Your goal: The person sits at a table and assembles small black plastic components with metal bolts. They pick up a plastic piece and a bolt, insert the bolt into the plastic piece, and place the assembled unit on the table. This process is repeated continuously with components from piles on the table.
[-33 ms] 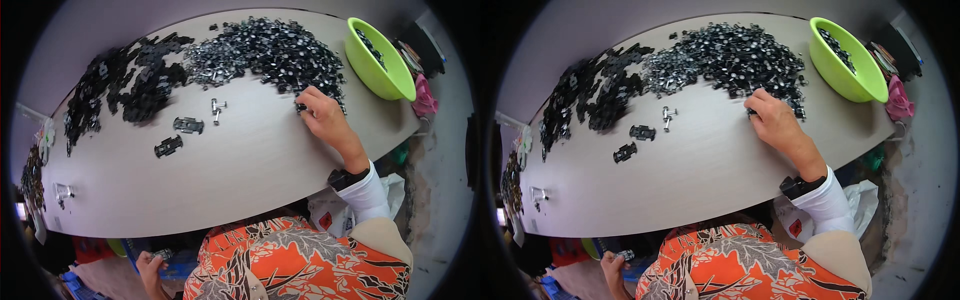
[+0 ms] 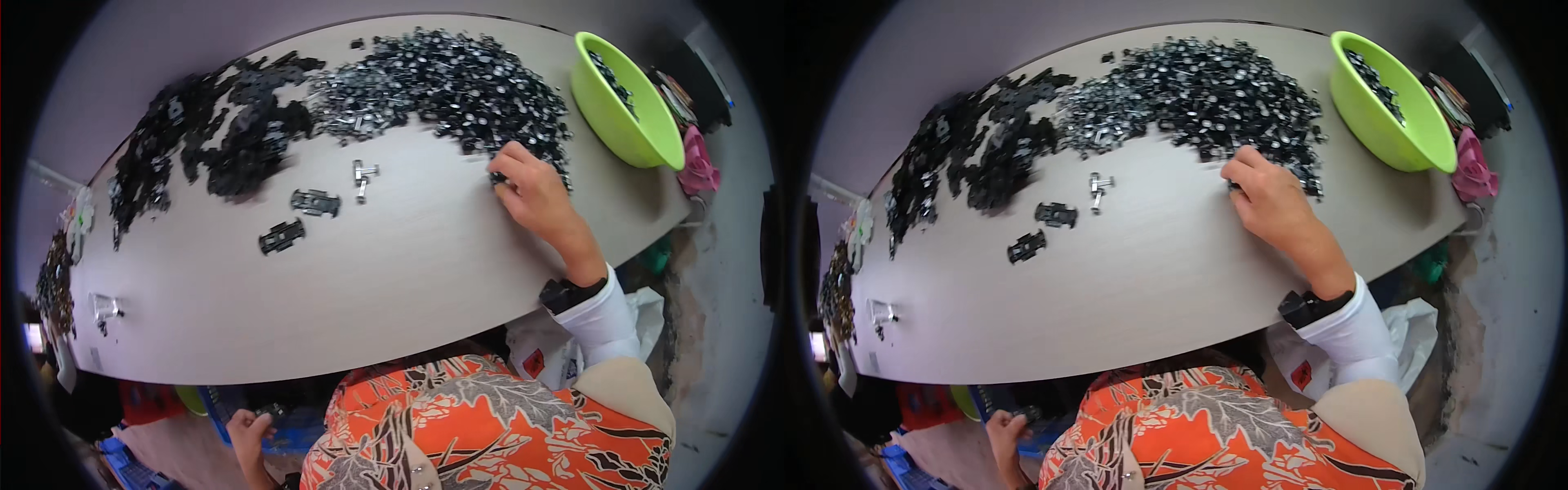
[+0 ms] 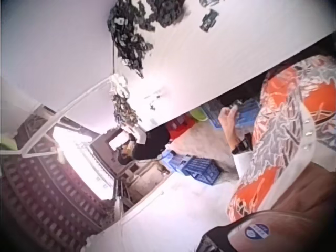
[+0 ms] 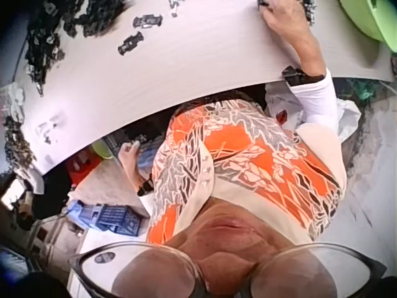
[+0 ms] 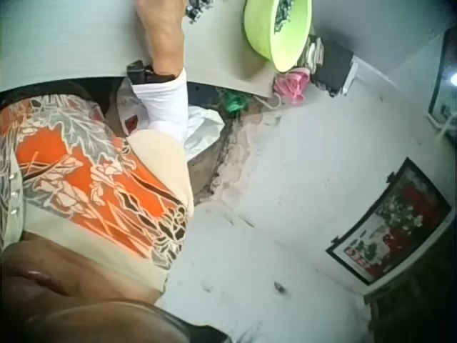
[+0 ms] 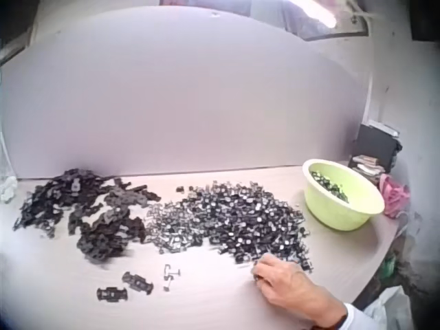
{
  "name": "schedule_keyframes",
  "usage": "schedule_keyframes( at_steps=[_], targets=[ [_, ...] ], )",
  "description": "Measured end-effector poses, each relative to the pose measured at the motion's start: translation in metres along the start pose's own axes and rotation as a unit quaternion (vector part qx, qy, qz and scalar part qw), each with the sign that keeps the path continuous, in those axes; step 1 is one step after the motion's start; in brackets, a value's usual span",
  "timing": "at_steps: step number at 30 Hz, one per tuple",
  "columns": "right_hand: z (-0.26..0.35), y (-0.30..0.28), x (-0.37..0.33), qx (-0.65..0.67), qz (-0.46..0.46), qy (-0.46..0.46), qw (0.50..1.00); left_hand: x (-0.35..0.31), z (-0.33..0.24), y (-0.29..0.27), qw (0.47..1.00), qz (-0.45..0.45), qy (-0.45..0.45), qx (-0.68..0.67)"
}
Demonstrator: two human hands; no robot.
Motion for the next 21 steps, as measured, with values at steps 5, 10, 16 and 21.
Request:
schedule_keyframes(
  at_steps=[5, 10, 16, 21],
  targets=[
    [0.051, 0.025, 0.038, 0.069, 0.038, -0.094, 0.992, -0.007, -0.079, 0.004, 0.988, 0.037, 0.104, 0.11],
    [0.071, 0.083, 0.079, 0.112, 0.044, -0.216, 0.969, 0.022, -0.232, 0.084, 0.914, 0.05, 0.385, 0.119],
    [0.071, 0.083, 0.078, 0.132, 0.046, -0.151, 0.979, 0.061, -0.293, 0.177, 0.753, 0.005, 0.61, 0.246],
    [0.052, 0.056, 0.054, 0.157, 0.059, -0.01, 0.986, 0.079, -0.302, 0.213, 0.72, 0.062, 0.593, 0.355]
  ],
)
Point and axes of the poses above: each hand's wrist, its own x-axis towards the middle knuckle, its own y-axis out of the palm, z = x × y, the point moved 4 cm from there along x, towards the middle knuckle, and after that the axes turned 2 degrees about y, right-handed, at the moved point
